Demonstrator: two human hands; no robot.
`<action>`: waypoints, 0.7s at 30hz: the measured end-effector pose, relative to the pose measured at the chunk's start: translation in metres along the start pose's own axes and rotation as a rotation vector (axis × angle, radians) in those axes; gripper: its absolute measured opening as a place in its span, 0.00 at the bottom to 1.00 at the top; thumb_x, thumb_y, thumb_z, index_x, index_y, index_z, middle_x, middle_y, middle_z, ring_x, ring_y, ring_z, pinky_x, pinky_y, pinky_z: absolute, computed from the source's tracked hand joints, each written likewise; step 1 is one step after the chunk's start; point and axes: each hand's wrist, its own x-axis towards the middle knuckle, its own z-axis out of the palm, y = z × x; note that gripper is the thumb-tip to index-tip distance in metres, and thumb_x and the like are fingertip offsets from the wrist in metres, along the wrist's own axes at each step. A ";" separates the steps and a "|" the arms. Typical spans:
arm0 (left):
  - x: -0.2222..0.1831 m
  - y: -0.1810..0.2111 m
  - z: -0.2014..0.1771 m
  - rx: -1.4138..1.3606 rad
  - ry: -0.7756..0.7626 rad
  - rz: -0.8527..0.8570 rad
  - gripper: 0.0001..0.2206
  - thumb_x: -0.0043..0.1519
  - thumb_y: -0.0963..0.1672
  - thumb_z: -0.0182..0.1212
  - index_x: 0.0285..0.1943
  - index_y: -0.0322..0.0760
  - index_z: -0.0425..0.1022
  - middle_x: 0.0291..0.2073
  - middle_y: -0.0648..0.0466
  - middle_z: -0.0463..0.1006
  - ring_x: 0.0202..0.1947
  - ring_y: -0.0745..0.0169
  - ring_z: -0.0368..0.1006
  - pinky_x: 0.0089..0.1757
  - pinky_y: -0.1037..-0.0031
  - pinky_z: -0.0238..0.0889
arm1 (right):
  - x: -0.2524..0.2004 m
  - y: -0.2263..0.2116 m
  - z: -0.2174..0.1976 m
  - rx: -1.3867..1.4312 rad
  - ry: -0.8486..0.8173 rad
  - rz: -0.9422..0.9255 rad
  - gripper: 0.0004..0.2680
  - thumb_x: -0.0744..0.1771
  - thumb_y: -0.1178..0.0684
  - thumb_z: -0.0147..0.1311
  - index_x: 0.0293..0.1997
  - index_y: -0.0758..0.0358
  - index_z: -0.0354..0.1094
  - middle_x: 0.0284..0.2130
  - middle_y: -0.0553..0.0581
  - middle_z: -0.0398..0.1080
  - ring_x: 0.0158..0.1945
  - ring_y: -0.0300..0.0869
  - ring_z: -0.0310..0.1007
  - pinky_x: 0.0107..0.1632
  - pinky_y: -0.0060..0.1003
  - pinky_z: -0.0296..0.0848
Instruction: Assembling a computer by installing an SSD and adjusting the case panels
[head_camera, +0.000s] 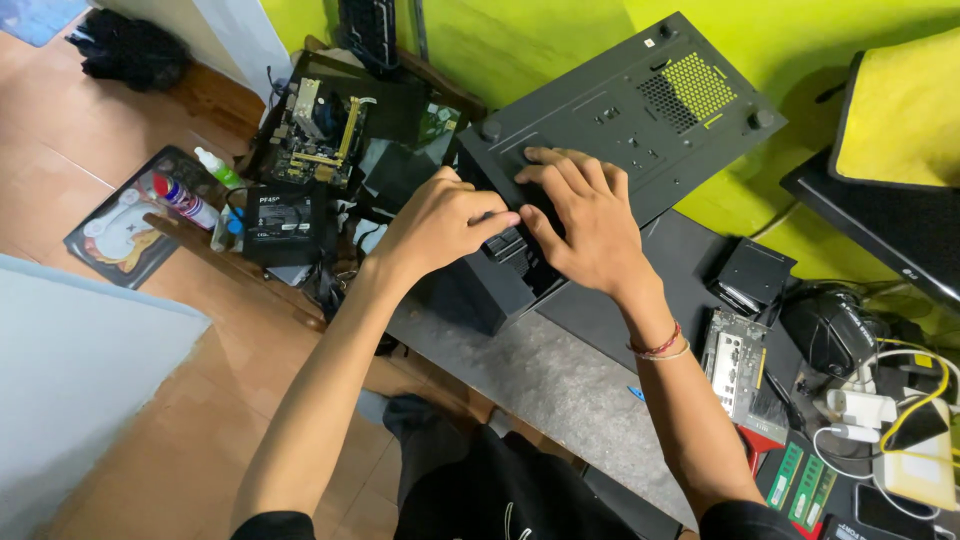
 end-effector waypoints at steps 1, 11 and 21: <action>0.004 0.004 -0.005 0.002 0.005 -0.003 0.08 0.54 0.43 0.56 0.21 0.39 0.70 0.05 0.57 0.59 0.13 0.60 0.62 0.33 0.76 0.57 | 0.001 0.002 0.000 0.000 -0.001 -0.006 0.09 0.65 0.47 0.37 0.43 0.56 0.58 0.45 0.55 0.61 0.53 0.46 0.56 0.49 0.41 0.48; 0.004 0.004 -0.002 -0.017 -0.017 -0.053 0.07 0.52 0.44 0.56 0.22 0.40 0.72 0.03 0.58 0.56 0.09 0.57 0.58 0.31 0.75 0.55 | -0.001 0.000 -0.001 0.021 0.015 -0.002 0.08 0.65 0.47 0.39 0.43 0.56 0.57 0.44 0.55 0.61 0.50 0.46 0.56 0.48 0.40 0.48; 0.000 0.001 0.001 0.006 -0.003 -0.083 0.06 0.52 0.44 0.56 0.23 0.42 0.72 0.02 0.61 0.52 0.07 0.61 0.55 0.30 0.76 0.54 | -0.001 -0.001 -0.002 0.039 0.007 -0.004 0.08 0.65 0.46 0.39 0.43 0.55 0.57 0.45 0.55 0.61 0.51 0.46 0.55 0.48 0.40 0.47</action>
